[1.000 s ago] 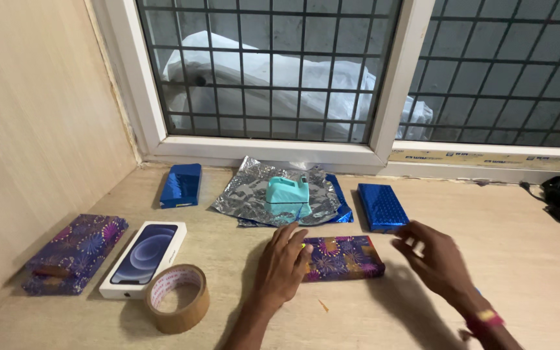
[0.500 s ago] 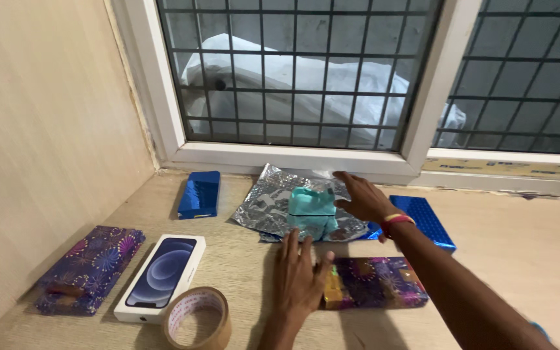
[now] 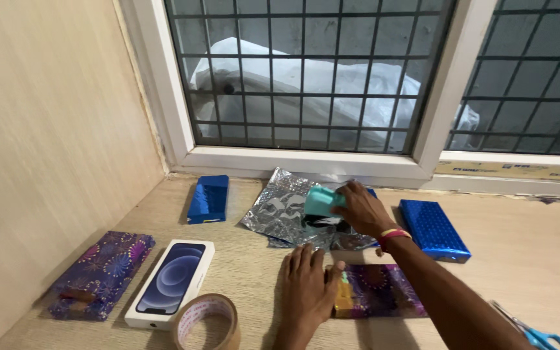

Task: The person wraps two small rectangular boxes with metallic blue and patterned paper on a wooden table. They use scissors to cut tape and paper, fold the paper around each box, and secure it with tape. The wrapped boxes are placed on the table next to other wrapped items.

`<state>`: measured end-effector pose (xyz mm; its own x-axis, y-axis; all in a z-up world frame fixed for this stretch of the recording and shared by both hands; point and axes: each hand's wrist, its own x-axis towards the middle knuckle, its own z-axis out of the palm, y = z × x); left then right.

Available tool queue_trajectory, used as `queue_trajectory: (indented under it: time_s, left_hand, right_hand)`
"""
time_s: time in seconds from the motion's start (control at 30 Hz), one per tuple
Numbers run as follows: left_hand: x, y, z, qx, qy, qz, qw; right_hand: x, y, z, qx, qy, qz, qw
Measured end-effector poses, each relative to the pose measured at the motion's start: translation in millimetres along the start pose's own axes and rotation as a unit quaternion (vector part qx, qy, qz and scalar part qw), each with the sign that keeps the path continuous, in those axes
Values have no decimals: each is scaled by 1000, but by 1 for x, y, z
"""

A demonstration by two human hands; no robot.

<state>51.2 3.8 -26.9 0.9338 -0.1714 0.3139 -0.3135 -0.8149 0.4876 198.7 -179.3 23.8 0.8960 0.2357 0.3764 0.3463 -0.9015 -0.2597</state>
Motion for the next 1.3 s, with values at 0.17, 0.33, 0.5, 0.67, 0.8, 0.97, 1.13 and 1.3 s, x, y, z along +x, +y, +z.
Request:
queue_trajectory:
  time_s: [0.17,0.33,0.5,0.67,0.8,0.97,1.13,1.3]
  left_hand:
    - [-4,-1,0,5,13,13,1000]
    - [-1,2,3,8,7,3,1000]
    - [0,2,2,1,-16,-6,1000]
    - [-3,1,3,-21,6,-1,1000]
    - [-1,2,4,-20,32,26,999]
    - [-6,6,-10,-36,28,39,998]
    - [-8,12,-17,-41,-21,10,999]
    - [-6,3,-6,-74,50,87,992]
  right_hand:
    - [-24,29,-37,18,145,14,989]
    - [-46,86,-69,-83,161,167,969]
    - [-84,128,-72,-118,114,239,957]
    - [-100,132,-59,-152,126,227,954]
    - [-98,114,-62,-135,135,122,974]
    - [-133,59,-79,-34,-17,-69,997]
    - [-182,-3,-103,58,-232,13,971]
    - [-211,-33,-114,48,-204,19,977]
